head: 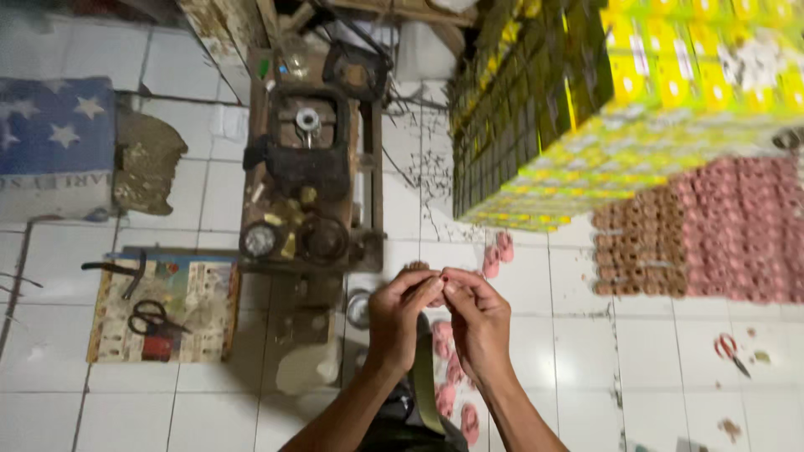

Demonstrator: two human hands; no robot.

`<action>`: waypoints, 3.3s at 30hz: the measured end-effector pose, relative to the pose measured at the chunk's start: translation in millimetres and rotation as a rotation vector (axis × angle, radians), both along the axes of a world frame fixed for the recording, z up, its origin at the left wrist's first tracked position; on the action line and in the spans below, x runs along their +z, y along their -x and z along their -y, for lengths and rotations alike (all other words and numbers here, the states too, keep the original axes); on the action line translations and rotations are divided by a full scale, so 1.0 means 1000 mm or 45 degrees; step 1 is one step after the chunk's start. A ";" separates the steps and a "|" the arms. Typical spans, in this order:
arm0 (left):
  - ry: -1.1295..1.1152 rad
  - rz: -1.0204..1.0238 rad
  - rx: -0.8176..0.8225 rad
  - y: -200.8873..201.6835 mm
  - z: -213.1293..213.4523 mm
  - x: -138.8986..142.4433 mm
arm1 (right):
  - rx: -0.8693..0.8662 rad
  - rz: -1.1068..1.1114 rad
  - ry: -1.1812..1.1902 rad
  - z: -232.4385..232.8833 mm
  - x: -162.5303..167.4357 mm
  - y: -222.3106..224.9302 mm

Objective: The person removes a gas cylinder from a storage area, carries it to a workbench, and uses a screwdriver to adjust a valve or fitting on the cylinder. The person then returns the cylinder to the storage area.

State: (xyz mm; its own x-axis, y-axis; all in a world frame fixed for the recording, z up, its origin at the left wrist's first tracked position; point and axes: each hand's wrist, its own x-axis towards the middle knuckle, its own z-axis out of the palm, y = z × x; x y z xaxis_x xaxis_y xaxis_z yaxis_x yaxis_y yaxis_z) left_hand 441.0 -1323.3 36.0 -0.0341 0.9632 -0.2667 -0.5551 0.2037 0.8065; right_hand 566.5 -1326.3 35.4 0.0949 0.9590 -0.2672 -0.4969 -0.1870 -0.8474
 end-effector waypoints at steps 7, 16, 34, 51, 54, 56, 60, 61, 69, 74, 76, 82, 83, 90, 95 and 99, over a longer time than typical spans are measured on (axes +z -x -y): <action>0.195 -0.085 0.130 -0.040 -0.222 0.033 | 0.104 0.009 -0.073 -0.235 0.013 -0.044; -0.064 0.093 0.461 -0.027 -0.330 0.047 | 0.357 -0.294 -0.162 -0.374 0.022 -0.013; 0.042 0.122 0.763 0.040 -0.577 0.015 | 0.891 0.220 -0.132 -0.672 0.011 0.062; 0.100 0.404 0.964 0.132 -0.818 -0.038 | 0.903 0.542 -0.270 -0.906 -0.017 0.166; 0.114 0.401 1.039 0.150 -0.879 -0.059 | 0.932 0.617 -0.316 -0.970 -0.034 0.192; 0.192 0.402 1.095 0.158 -0.915 -0.071 | 0.975 0.602 -0.241 -1.006 -0.045 0.206; 0.222 0.366 1.133 0.179 -0.996 -0.087 | 1.012 0.455 -0.168 -1.087 -0.060 0.237; 0.220 0.363 1.144 0.184 -1.012 -0.090 | 1.035 0.462 -0.171 -1.105 -0.063 0.243; 0.386 0.428 1.176 0.218 -1.117 -0.138 | 1.124 0.797 -0.367 -1.226 -0.120 0.296; 0.454 0.441 1.176 0.228 -1.133 -0.182 | 1.126 1.174 -0.667 -1.283 -0.146 0.332; 0.482 0.447 1.169 0.226 -1.127 -0.196 | 1.081 1.278 -1.003 -1.297 -0.153 0.340; 0.628 0.486 1.118 0.213 -1.112 -0.222 | 1.316 1.384 -1.216 -1.314 -0.166 0.358; 0.614 0.470 1.122 0.213 -1.113 -0.223 | 1.310 1.418 -1.221 -1.315 -0.168 0.360; 0.474 0.409 1.101 0.232 -1.134 -0.221 | 1.308 1.562 -1.184 -1.312 -0.179 0.360; 0.532 0.429 1.064 0.247 -1.136 -0.222 | 1.327 1.639 -1.190 -1.310 -0.178 0.363; 0.478 0.447 1.077 0.246 -1.128 -0.228 | 1.418 1.567 -0.703 -1.306 -0.176 0.365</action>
State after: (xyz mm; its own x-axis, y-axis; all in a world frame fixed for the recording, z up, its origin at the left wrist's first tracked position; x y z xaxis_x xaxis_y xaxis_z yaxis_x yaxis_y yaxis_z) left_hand 194.6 -195.2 -192.1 -0.5326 0.5089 -0.6763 -0.8307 -0.1614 0.5328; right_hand 201.4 -20.7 -140.2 -0.7356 0.6473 -0.1997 0.5819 0.4530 -0.6754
